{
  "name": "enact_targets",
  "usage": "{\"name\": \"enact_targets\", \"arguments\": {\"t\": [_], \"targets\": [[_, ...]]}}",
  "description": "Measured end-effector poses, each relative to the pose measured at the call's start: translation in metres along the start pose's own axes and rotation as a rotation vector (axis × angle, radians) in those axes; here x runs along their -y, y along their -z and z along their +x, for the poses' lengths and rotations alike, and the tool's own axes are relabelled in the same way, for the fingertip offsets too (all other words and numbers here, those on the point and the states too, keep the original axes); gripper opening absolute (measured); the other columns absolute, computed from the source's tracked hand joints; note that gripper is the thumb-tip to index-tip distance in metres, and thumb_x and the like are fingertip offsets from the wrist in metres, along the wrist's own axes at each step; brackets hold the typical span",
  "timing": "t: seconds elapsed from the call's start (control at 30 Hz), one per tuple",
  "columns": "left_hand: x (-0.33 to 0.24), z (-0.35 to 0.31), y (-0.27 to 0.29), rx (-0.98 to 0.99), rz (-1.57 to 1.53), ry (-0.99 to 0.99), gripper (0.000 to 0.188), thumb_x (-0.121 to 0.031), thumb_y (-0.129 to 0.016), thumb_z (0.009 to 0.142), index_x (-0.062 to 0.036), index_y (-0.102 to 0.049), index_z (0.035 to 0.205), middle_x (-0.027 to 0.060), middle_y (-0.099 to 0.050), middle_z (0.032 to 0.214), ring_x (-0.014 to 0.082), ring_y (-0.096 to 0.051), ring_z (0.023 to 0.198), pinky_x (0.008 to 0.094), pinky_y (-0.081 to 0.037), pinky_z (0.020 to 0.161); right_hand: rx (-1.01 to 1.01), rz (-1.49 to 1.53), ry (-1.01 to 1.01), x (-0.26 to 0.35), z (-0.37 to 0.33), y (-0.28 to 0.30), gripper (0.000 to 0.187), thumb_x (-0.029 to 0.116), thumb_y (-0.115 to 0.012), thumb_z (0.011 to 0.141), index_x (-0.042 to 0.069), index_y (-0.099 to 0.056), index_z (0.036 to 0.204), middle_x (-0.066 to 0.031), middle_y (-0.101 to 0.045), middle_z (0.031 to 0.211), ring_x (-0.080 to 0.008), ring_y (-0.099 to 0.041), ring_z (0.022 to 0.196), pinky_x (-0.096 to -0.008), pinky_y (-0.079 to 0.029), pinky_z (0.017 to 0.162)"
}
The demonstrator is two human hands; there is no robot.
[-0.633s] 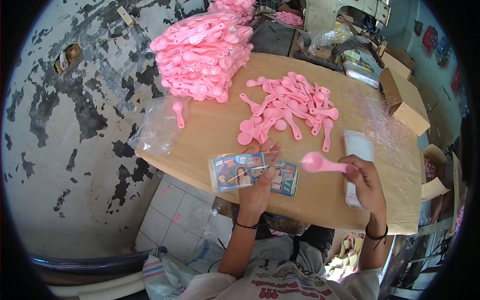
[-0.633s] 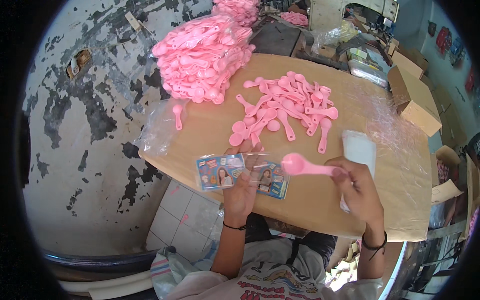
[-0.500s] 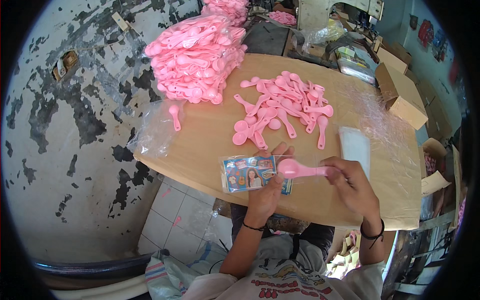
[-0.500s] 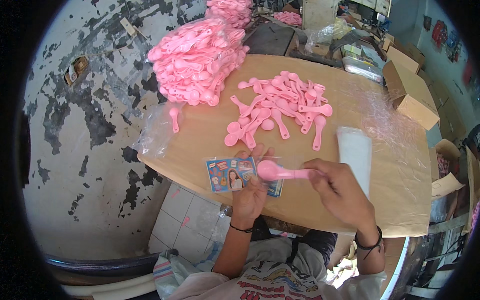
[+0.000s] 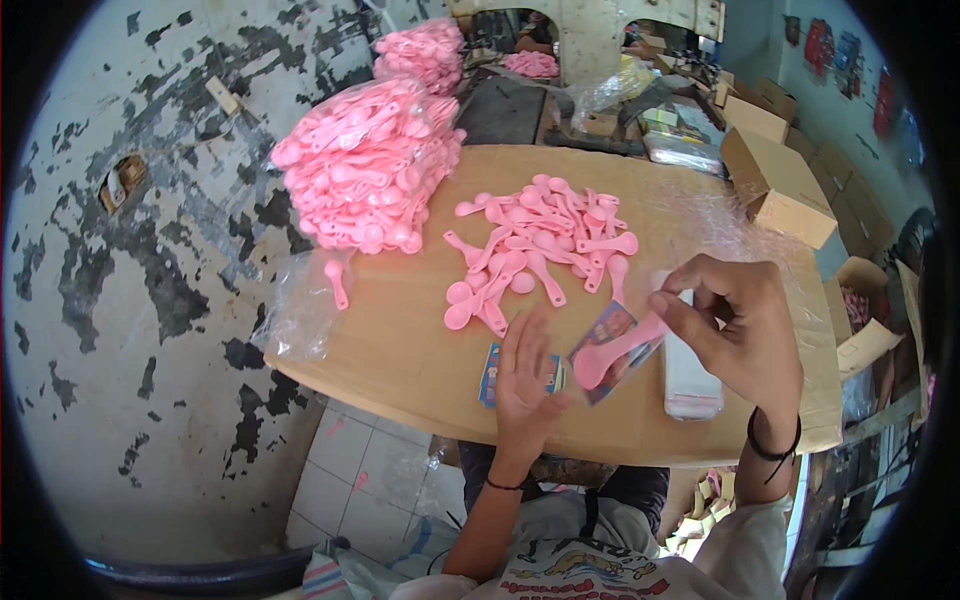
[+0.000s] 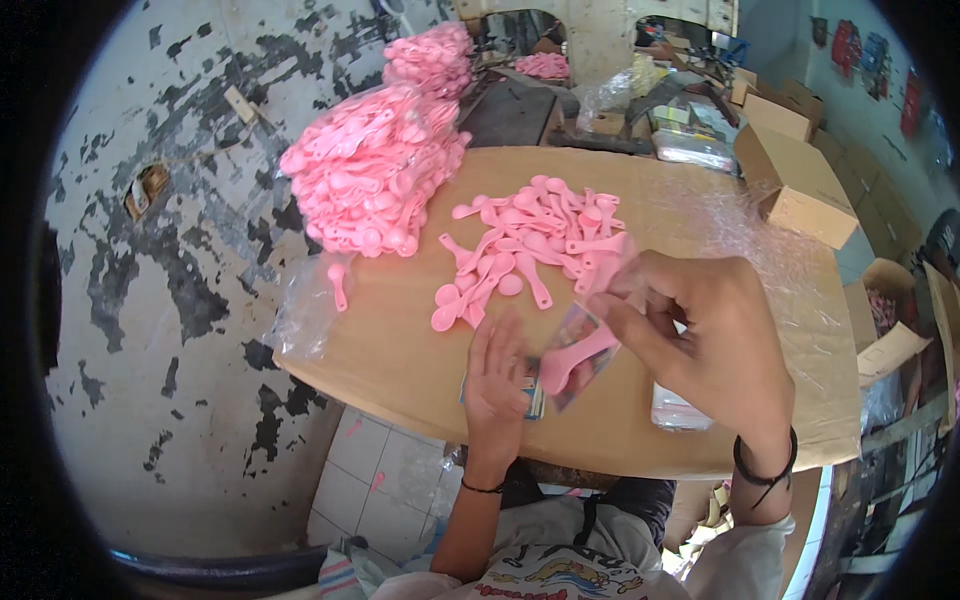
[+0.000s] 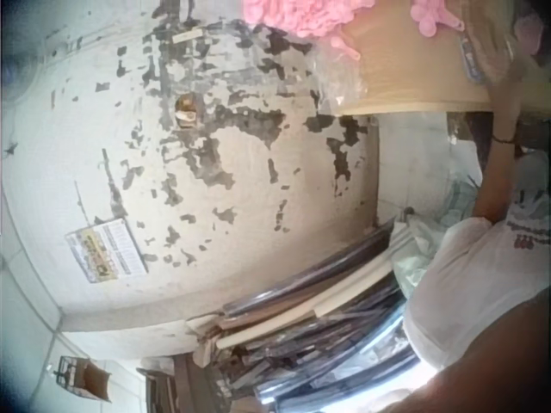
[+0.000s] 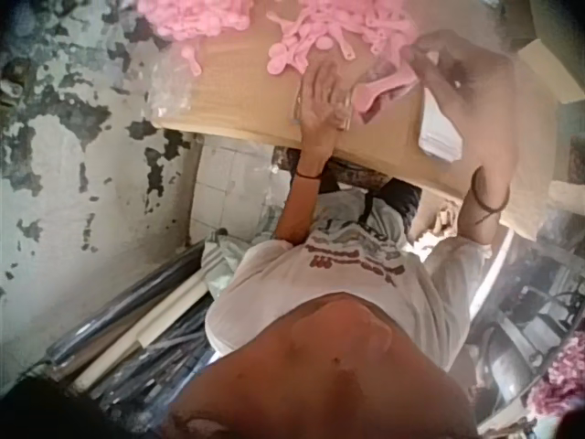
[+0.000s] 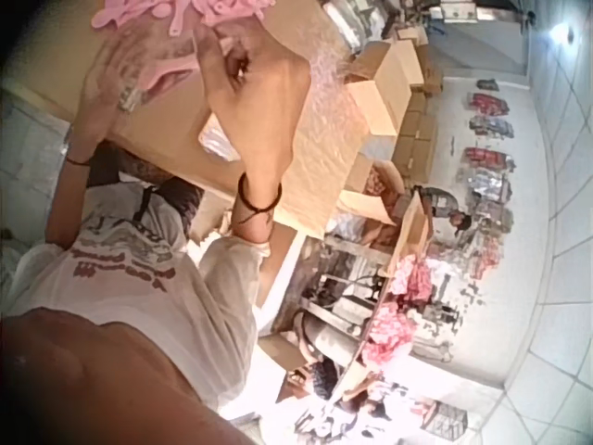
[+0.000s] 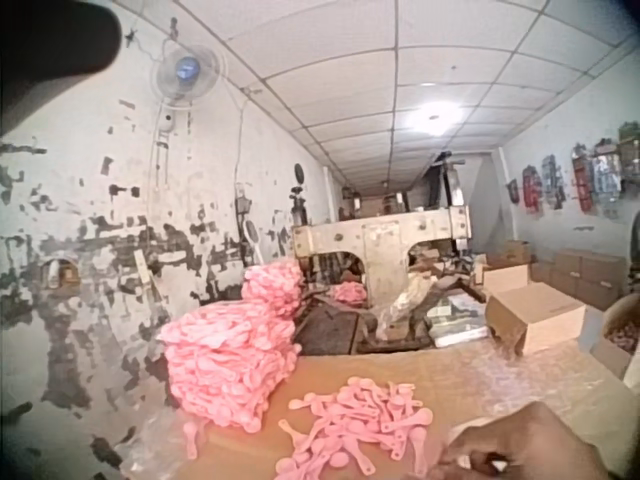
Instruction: Manually packaging pink plastic items and instructional cards into clear plastic bags.
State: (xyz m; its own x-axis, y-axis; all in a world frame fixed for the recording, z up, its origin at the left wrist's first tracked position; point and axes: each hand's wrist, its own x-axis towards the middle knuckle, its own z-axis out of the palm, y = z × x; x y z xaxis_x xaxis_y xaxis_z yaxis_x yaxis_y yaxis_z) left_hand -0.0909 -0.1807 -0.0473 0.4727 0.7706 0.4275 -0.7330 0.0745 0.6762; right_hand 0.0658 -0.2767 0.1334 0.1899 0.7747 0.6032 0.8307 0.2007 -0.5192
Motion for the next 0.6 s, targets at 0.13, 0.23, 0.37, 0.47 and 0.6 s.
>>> {"name": "enact_targets", "arguments": {"t": [0.13,0.23,0.37,0.47,0.6], "targets": [[-0.022,0.009,-0.039,0.213,0.929,-0.138,0.082,-0.024,-0.073,0.084,0.0001,-0.025,0.146,0.0200,-0.036,0.147,0.0312,-0.038,0.135,0.0384,-0.032,0.111,0.138,-0.043,0.018,-0.009,-0.003,-0.027,0.010,0.013,-0.069,0.083,0.003,-0.066,0.082,-0.0052,-0.057,0.055,-0.0119,-0.054,0.045,-0.0271,-0.039,0.045],[-0.001,0.007,-0.043,0.226,0.799,0.270,0.062,-0.021,-0.065,0.092,0.0031,-0.035,0.141,0.0186,-0.052,0.134,0.0262,-0.054,0.122,0.0355,-0.041,0.102,0.200,-0.038,0.021,-0.024,-0.010,-0.048,0.019,0.022,-0.068,0.085,0.003,-0.067,0.085,-0.0058,-0.060,0.058,-0.0145,-0.057,0.049,-0.0294,-0.042,0.049],[-0.005,0.008,-0.038,0.120,0.619,0.224,0.044,-0.018,-0.054,0.099,0.0049,-0.043,0.135,0.0148,-0.062,0.122,0.0190,-0.061,0.110,0.0307,-0.045,0.096,-0.178,0.149,0.056,-0.041,-0.001,-0.056,0.028,0.028,-0.068,0.086,0.001,-0.069,0.094,-0.0072,-0.063,0.068,-0.0163,-0.059,0.057,-0.0282,-0.045,0.054],[-0.019,0.009,-0.027,0.299,0.249,0.517,0.037,-0.018,-0.047,0.102,0.0042,-0.047,0.132,0.0100,-0.061,0.122,0.0147,-0.058,0.112,0.0289,-0.043,0.097,0.113,0.314,-0.137,-0.053,-0.012,-0.050,0.022,0.020,-0.066,0.090,0.000,-0.069,0.098,-0.0066,-0.067,0.076,-0.0113,-0.057,0.063,-0.0249,-0.045,0.057],[-0.020,0.010,-0.028,0.286,0.270,0.440,0.035,-0.017,-0.044,0.103,0.0037,-0.047,0.131,0.0100,-0.061,0.120,0.0145,-0.059,0.111,0.0286,-0.046,0.095,0.354,0.389,-0.298,-0.056,-0.019,-0.048,0.015,0.011,-0.067,0.090,-0.001,-0.070,0.097,-0.0072,-0.069,0.078,-0.0067,-0.058,0.064,-0.0230,-0.046,0.058]]}}
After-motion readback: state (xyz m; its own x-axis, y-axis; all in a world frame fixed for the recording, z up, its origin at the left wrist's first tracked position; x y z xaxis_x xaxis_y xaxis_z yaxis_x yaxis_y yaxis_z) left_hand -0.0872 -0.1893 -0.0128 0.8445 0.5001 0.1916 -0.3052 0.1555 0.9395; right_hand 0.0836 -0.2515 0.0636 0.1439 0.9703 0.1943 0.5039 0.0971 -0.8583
